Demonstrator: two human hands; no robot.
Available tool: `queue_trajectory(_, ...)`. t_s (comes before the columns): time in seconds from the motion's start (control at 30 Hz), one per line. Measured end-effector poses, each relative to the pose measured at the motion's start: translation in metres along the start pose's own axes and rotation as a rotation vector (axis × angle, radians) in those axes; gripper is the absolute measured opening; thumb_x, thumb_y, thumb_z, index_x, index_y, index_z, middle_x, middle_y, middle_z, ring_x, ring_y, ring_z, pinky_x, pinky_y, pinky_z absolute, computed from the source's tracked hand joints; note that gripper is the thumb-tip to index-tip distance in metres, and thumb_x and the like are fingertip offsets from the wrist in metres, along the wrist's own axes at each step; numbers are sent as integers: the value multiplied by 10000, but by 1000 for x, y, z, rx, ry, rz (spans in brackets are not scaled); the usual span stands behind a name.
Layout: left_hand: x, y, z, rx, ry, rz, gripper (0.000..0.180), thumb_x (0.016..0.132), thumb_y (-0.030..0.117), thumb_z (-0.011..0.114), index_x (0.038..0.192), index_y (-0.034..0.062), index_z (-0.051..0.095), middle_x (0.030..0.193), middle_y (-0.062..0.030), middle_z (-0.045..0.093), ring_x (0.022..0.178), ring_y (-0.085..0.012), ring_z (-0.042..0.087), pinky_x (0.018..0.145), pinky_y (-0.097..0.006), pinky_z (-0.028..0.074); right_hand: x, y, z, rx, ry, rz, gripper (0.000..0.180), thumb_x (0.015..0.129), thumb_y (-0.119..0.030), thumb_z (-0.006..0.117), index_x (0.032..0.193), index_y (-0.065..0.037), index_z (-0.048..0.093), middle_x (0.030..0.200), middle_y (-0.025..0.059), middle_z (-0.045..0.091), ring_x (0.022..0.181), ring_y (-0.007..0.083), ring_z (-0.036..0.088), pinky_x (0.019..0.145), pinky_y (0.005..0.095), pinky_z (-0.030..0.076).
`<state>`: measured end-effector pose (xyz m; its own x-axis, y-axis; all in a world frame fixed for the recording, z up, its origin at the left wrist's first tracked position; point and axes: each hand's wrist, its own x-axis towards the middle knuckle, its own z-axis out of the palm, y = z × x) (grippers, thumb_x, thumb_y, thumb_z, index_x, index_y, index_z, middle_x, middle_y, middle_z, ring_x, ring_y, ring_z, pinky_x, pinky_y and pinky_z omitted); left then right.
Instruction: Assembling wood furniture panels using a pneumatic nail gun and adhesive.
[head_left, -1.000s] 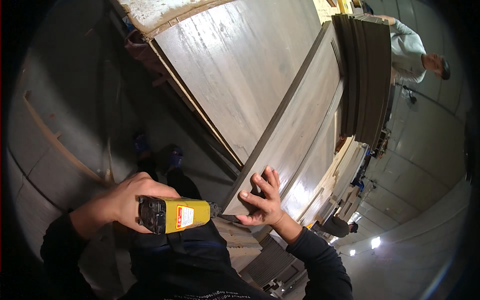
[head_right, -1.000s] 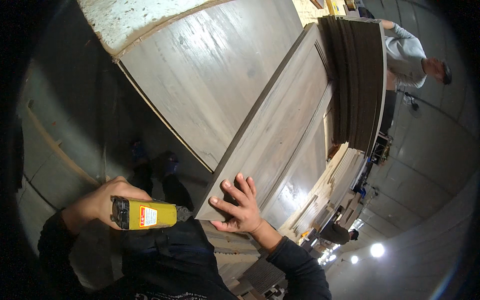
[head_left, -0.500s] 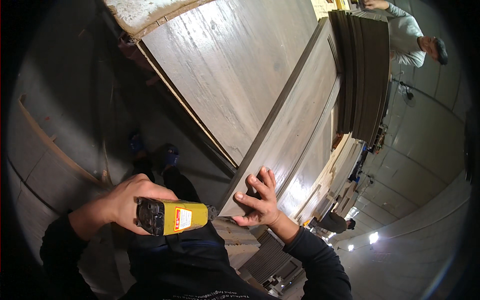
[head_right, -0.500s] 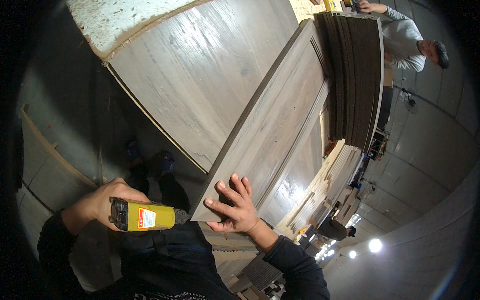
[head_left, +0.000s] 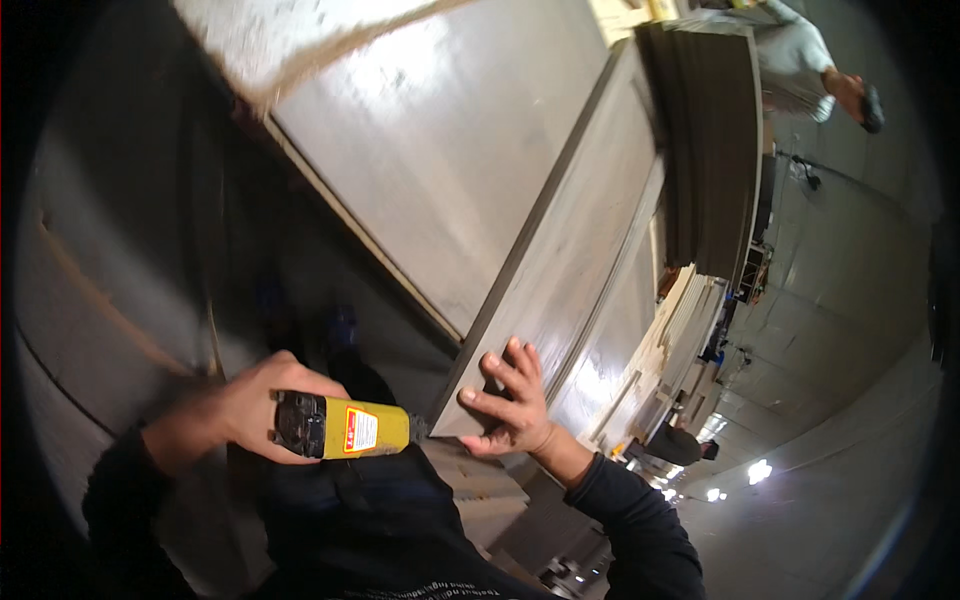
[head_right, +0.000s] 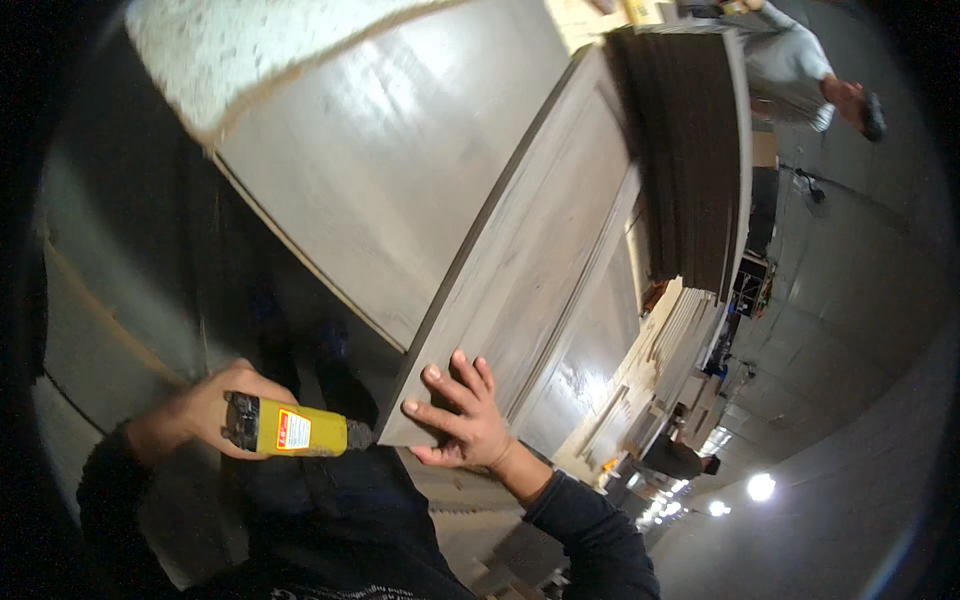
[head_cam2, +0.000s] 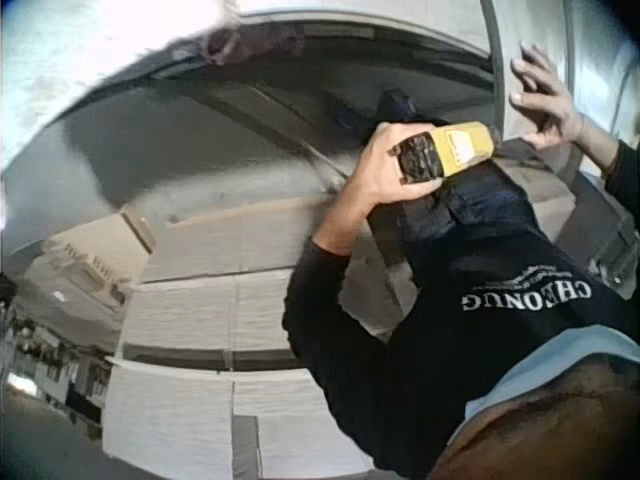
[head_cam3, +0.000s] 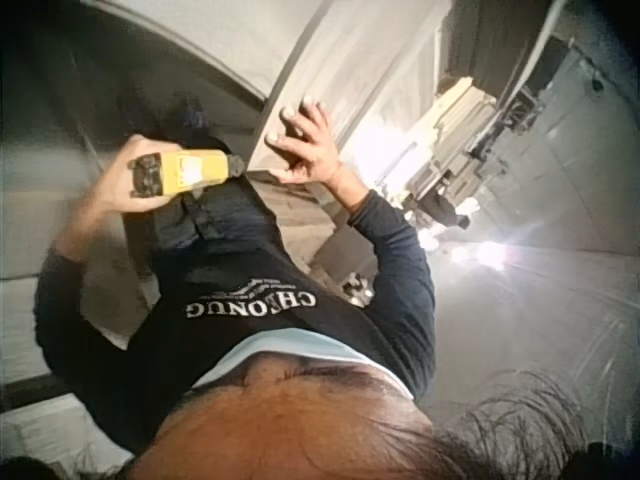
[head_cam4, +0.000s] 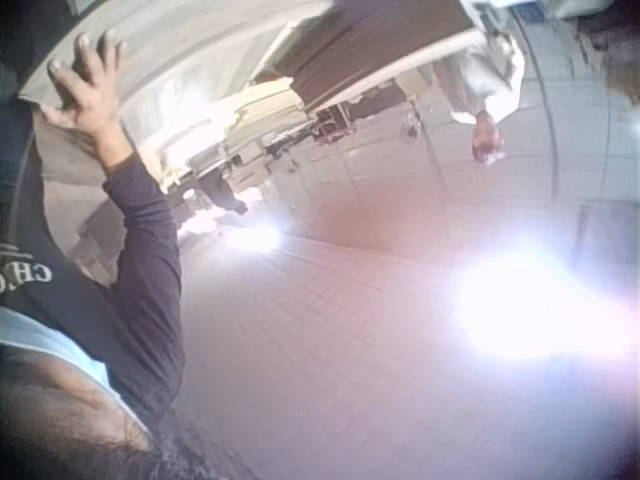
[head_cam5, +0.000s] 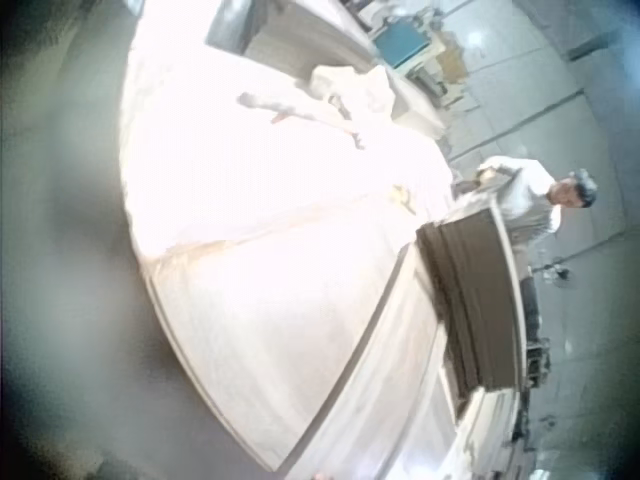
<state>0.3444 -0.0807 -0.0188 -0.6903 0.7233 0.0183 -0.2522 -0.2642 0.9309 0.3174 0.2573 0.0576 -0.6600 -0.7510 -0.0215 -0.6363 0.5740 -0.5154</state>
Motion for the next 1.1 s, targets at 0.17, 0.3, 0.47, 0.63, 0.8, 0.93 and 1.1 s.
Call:
queue_trajectory(0.17, -8, 6, 5, 114, 73, -53, 425, 627, 217, 788, 974, 33, 628, 830, -121, 670, 757, -234, 673, 705, -289, 515, -4, 0, 5, 36, -88, 45, 553, 739, -461, 677, 1246, -265, 575, 1420, 94, 391, 1373, 333, 233, 1099, 504, 118)
queue_trajectory(0.3, 9, 122, 10, 843, 213, -124, 405, 611, 284, 751, 936, 70, 643, 767, -128, 655, 705, -308, 643, 661, -367, 517, -9, -7, 1, 27, -98, 26, 665, 754, -480, 654, 1343, -239, 461, 1481, 86, 284, 1383, 324, 207, 1084, 526, 139)
queue_trajectory(0.47, 70, 174, -34, 1601, 589, 72, 474, 586, 138, 724, 1017, 65, 543, 741, -131, 560, 677, -363, 564, 602, -458, 438, -54, -19, -11, -71, 355, 328, 622, 739, -381, 700, 1280, -140, 510, 1419, 142, 359, 1313, 329, 338, 1022, 518, 294)
queue_trajectory(0.63, 120, 147, -106, 1884, 614, -59, 578, 604, 35, 675, 1158, 51, 512, 974, -150, 518, 923, -337, 509, 801, -423, 411, -133, -21, 6, 290, 627, 1272, 377, 765, -296, 706, 1039, -50, 623, 882, 105, 676, 816, 238, 656, 778, 326, 503)
queue_trajectory(0.8, 114, 119, 6, 1617, 585, 75, 532, 698, 140, 687, 1195, 48, 520, 1036, -164, 551, 957, -318, 540, 808, -398, 435, -156, -9, 31, 704, 688, 1324, 365, 782, -265, 710, 1009, 1, 610, 852, 95, 685, 786, 137, 641, 724, 269, 488)
queue_trajectory(0.93, 96, 52, 88, 852, 581, -414, 523, 859, 208, 590, 1335, 61, 431, 819, -139, 634, 708, -246, 610, 681, -333, 477, -151, 0, 38, 1033, 845, 1262, 366, 802, -116, 702, 1092, 23, 527, 812, 37, 643, 746, 73, 586, 666, 200, 451)
queue_trajectory(1.1, 67, -2, 130, 494, 686, -160, 558, 869, 112, 515, 1395, 40, 343, 1135, -77, 589, 937, -145, 548, 821, -276, 432, -166, -25, 57, 1168, 786, 1203, 410, 798, -154, 718, 1109, 5, 502, 820, 50, 653, 765, 82, 587, 704, 219, 457)
